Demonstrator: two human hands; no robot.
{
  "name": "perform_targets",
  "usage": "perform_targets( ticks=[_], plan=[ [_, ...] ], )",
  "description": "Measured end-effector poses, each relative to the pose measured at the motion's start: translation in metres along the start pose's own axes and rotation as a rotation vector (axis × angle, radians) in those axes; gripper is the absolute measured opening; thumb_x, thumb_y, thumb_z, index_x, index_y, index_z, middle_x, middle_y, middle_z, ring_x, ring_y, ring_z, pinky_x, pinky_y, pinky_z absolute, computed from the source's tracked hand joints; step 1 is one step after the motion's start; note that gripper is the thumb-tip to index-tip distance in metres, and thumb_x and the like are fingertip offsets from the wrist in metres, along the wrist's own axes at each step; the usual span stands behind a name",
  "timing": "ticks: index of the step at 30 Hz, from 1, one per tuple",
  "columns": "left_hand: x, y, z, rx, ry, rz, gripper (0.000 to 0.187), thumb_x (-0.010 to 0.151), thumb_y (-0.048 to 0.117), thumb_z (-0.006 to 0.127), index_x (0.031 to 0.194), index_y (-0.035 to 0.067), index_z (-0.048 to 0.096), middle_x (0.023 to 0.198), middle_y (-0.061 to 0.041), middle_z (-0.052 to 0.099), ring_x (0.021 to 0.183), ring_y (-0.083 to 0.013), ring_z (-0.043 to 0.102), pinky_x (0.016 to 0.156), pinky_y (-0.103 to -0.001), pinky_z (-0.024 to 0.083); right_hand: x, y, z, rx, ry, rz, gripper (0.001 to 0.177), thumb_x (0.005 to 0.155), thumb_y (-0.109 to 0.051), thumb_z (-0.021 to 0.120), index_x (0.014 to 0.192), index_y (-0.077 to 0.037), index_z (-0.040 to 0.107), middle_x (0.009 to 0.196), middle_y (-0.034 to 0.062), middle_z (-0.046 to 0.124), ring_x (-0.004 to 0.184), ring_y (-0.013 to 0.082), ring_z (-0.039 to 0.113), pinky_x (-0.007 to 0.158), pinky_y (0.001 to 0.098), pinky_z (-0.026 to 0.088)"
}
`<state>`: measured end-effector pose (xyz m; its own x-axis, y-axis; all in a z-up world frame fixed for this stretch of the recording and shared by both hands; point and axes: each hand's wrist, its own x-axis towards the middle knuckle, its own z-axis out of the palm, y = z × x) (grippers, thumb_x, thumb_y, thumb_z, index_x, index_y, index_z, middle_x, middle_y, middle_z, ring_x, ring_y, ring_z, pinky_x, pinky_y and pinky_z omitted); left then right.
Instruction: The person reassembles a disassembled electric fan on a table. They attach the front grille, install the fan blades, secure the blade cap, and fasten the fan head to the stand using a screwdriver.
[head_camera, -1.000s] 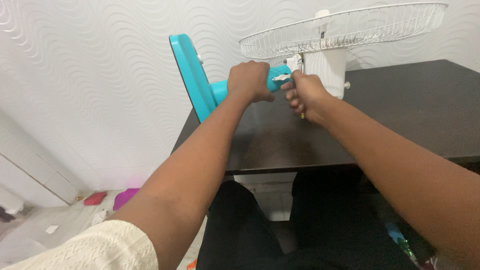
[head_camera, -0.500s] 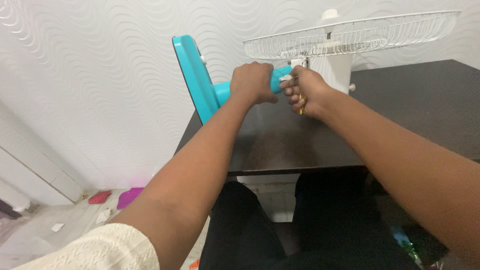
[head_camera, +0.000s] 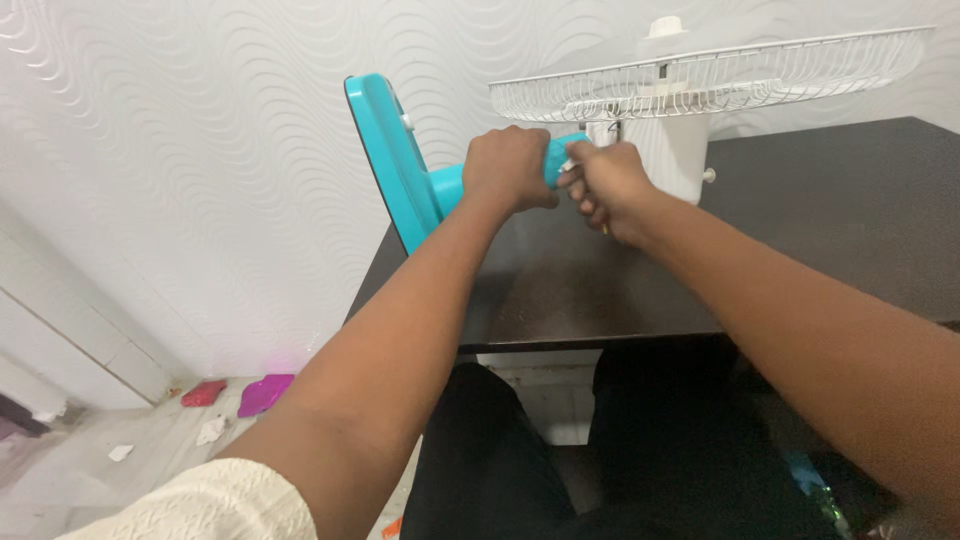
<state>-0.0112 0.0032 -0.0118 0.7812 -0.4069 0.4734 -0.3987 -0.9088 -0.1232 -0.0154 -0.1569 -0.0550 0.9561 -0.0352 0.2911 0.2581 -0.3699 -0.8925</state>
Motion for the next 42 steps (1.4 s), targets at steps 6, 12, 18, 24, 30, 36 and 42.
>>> perform_targets(
  ticks=[6, 12, 18, 24, 30, 36, 42],
  plan=[
    [-0.003, 0.001, -0.001, 0.0, -0.001, 0.011, 0.054, 0.057, 0.04, 0.089, 0.099, 0.011, 0.071, 0.096, -0.012, 0.074, 0.089, -0.0327, 0.073, 0.076, -0.046, 0.059, -0.014, -0.001, -0.009, 0.047, -0.044, 0.101, 0.058, 0.094, -0.055, 0.064, 0.085, 0.002, 0.069, 0.071, 0.0181, 0.068, 0.064, 0.0288, 0.066, 0.057, 0.0437, 0.054],
    [0.004, -0.002, 0.001, 0.0, 0.014, 0.013, 0.052, 0.059, 0.04, 0.088, 0.099, 0.011, 0.071, 0.096, -0.013, 0.074, 0.089, -0.0333, 0.073, 0.076, -0.047, 0.059, -0.018, 0.0, -0.008, -0.438, 0.142, -0.246, 0.056, 0.094, -0.054, 0.062, 0.081, 0.001, 0.067, 0.067, 0.0159, 0.064, 0.057, 0.0252, 0.059, 0.048, 0.0402, 0.047],
    [0.008, -0.005, 0.003, -0.008, 0.033, -0.005, 0.055, 0.069, 0.053, 0.087, 0.098, 0.01, 0.07, 0.096, -0.015, 0.074, 0.09, -0.0342, 0.073, 0.076, -0.048, 0.058, 0.011, 0.003, 0.006, 0.34, -0.152, 0.261, 0.054, 0.103, -0.049, 0.051, 0.075, -0.005, 0.065, 0.063, 0.0075, 0.055, 0.048, 0.0147, 0.046, 0.037, 0.0291, 0.032],
    [0.01, -0.007, 0.002, -0.018, 0.021, 0.01, 0.052, 0.058, 0.04, 0.088, 0.097, 0.011, 0.07, 0.095, -0.013, 0.074, 0.089, -0.0335, 0.072, 0.076, -0.047, 0.058, 0.005, 0.008, -0.004, 0.259, -0.168, 0.238, 0.054, 0.101, -0.056, 0.063, 0.074, -0.01, 0.056, 0.062, 0.0033, 0.05, 0.049, 0.0139, 0.043, 0.038, 0.0297, 0.031],
    [0.013, -0.005, 0.0, -0.01, 0.021, 0.009, 0.052, 0.06, 0.041, 0.088, 0.099, 0.01, 0.07, 0.095, -0.014, 0.074, 0.089, -0.0341, 0.072, 0.076, -0.048, 0.058, -0.006, 0.017, -0.006, -0.727, 0.287, -0.395, 0.057, 0.098, -0.056, 0.062, 0.081, -0.002, 0.071, 0.07, 0.0186, 0.067, 0.065, 0.0343, 0.063, 0.062, 0.0505, 0.052],
    [0.017, -0.007, 0.003, -0.001, 0.032, 0.009, 0.049, 0.062, 0.039, 0.087, 0.099, 0.011, 0.07, 0.097, -0.014, 0.074, 0.091, -0.034, 0.072, 0.076, -0.048, 0.058, 0.009, 0.011, 0.005, -0.203, 0.017, -0.123, 0.064, 0.101, -0.054, 0.058, 0.076, 0.003, 0.071, 0.065, 0.0147, 0.067, 0.06, 0.0277, 0.066, 0.063, 0.0417, 0.053],
    [0.015, -0.006, 0.003, -0.012, 0.002, -0.01, 0.049, 0.063, 0.04, 0.086, 0.099, 0.011, 0.07, 0.096, -0.013, 0.074, 0.09, -0.0334, 0.073, 0.077, -0.047, 0.059, -0.02, 0.001, -0.003, -0.491, 0.194, -0.415, 0.049, 0.092, -0.048, 0.074, 0.089, 0.0, 0.068, 0.071, 0.0134, 0.069, 0.062, 0.0311, 0.068, 0.054, 0.0443, 0.053]
  ],
)
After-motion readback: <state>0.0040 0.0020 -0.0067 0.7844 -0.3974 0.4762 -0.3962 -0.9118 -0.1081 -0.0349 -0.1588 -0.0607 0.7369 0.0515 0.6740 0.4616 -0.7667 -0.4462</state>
